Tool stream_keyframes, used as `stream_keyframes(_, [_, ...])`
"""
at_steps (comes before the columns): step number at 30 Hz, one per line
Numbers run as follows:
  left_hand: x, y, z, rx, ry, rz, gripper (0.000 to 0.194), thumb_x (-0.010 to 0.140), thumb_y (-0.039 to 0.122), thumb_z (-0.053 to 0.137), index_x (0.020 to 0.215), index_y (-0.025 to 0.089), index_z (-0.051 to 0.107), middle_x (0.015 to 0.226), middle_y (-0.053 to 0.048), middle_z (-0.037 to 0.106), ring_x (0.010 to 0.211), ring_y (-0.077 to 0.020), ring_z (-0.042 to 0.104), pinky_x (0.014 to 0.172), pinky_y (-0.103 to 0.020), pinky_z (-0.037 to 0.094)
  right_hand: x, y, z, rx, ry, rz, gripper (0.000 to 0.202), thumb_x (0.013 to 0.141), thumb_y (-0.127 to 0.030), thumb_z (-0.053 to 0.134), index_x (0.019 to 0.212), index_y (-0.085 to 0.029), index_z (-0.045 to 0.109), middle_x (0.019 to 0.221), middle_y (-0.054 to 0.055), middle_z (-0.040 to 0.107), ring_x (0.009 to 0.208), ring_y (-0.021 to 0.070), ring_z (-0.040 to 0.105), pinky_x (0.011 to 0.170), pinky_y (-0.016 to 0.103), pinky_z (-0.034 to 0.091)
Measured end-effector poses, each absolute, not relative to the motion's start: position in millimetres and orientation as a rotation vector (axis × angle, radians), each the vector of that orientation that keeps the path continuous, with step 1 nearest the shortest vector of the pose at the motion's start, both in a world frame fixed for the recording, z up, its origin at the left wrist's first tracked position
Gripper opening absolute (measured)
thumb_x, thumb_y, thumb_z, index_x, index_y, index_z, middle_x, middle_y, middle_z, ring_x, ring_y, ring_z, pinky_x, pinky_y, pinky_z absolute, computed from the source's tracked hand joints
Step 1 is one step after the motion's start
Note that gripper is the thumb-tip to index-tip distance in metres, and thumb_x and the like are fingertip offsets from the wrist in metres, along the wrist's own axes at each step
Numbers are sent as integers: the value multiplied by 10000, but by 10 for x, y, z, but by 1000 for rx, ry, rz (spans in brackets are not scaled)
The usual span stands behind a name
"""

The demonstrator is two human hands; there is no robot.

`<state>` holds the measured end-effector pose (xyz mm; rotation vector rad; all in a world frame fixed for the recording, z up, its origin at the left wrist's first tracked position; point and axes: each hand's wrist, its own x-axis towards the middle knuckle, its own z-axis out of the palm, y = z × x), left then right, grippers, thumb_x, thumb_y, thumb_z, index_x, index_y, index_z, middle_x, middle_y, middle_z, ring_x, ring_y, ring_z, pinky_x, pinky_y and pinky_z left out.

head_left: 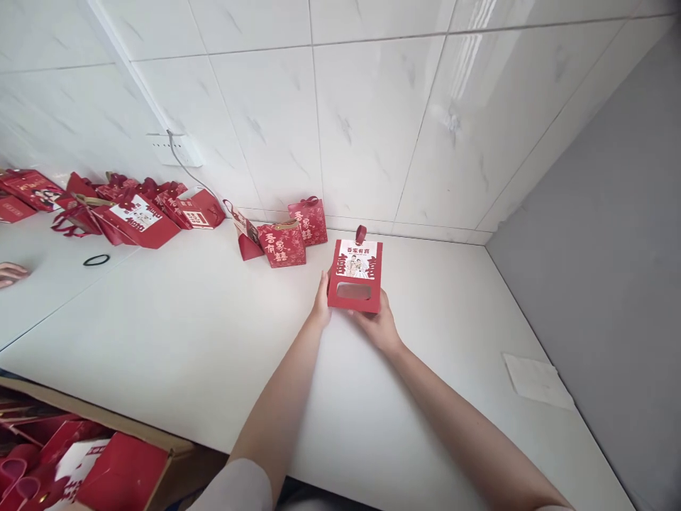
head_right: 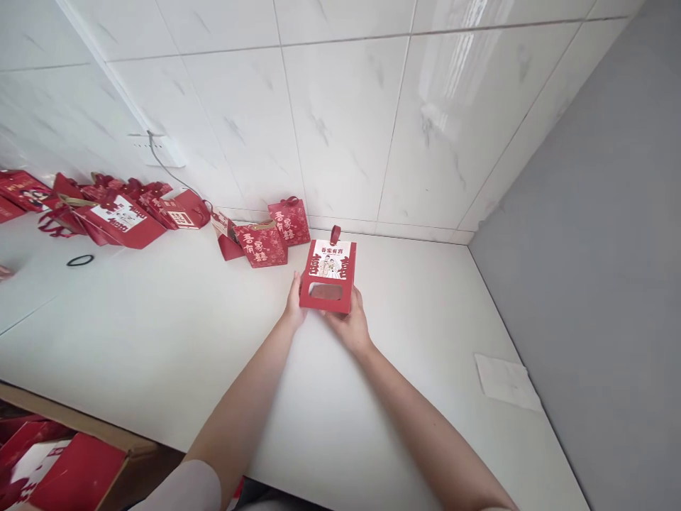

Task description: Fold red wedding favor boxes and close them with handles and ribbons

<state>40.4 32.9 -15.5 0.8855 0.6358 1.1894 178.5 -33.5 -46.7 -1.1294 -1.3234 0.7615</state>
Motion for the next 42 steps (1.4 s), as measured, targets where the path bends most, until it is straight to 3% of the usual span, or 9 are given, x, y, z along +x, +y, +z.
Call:
stream_keyframes(4, [363, 455, -168, 694, 558, 1184, 571, 899, 616, 519, 1243, 182, 660, 1277, -93, 685, 1301, -317, 555, 1103, -460, 433, 1734, -329, -430, -1118, -1324, 695, 632, 839, -430, 707, 1396, -250, 468, 1416, 127, 515, 1338, 321, 483, 1084, 508, 448])
stream_keyframes(8, [238, 482, -169, 561, 473, 1004, 474, 880, 518, 570, 1152, 152, 697, 1210, -112, 715, 1260, -337, 585, 1109, -490, 428, 1729, -354, -389, -1043, -1492, 711, 671, 843, -394, 706, 1443, -291, 423, 1491, 101, 449, 1388, 325, 433, 1104, 509, 438])
stream_keyframes(15, [223, 493, -159, 572, 449, 925, 489, 844, 533, 605, 1134, 153, 705, 1189, -125, 720, 1259, -373, 574, 1104, -523, 411, 1772, -333, -414, -1054, -1525, 764, 716, 830, -376, 722, 1461, -316, 390, 1520, 98, 392, 1393, 321, 428, 1096, 496, 457])
stream_keyframes(24, [234, 464, -94, 447, 576, 988, 396, 895, 429, 571, 1136, 142, 698, 1083, -92, 747, 1107, -294, 660, 1005, -410, 476, 1800, -343, -315, -1004, -1358, 1100, 576, 825, -461, 732, 1322, -240, 542, 1339, 109, 622, 1207, 308, 608, 973, 450, 530])
stream_keyframes(27, [243, 437, -75, 502, 501, 916, 522, 898, 511, 520, 1228, 130, 654, 1090, -127, 732, 987, -302, 680, 886, -412, 505, 1826, -328, -342, -1083, -1302, 1173, 420, 888, -572, 604, 1054, -193, 674, 1059, 106, 734, 945, 275, 691, 857, 413, 554])
stream_keyframes(29, [269, 422, -49, 574, 434, 822, 648, 889, 622, 457, 1303, 149, 611, 1062, -144, 727, 847, -300, 678, 770, -417, 505, 1840, -311, -361, -1119, -1244, 1203, 492, 942, -626, 459, 927, -184, 676, 904, 91, 744, 776, 238, 687, 795, 395, 550])
stream_keyframes(33, [329, 406, -1, 687, 370, 709, 783, 873, 748, 327, 1422, 220, 509, 980, -135, 720, 644, -244, 601, 635, -380, 446, 1844, -288, -352, -1083, -1161, 1229, 541, 991, -620, 327, 1001, -185, 648, 972, 88, 746, 733, 208, 684, 763, 371, 535])
stream_keyframes(37, [349, 404, 7, 727, 360, 693, 840, 866, 789, 236, 1484, 254, 431, 1007, -134, 710, 619, -229, 561, 641, -373, 415, 1837, -290, -328, -1087, -1153, 1221, 550, 992, -626, 310, 1019, -191, 646, 983, 88, 748, 751, 216, 692, 754, 374, 524])
stream_keyframes(42, [338, 402, -25, 759, 368, 682, 852, 857, 805, 198, 1472, 269, 443, 948, -117, 703, 614, -224, 528, 663, -372, 389, 1840, -294, -323, -1096, -1133, 1223, 577, 981, -650, 308, 1009, -193, 659, 986, 87, 750, 752, 219, 697, 759, 375, 521])
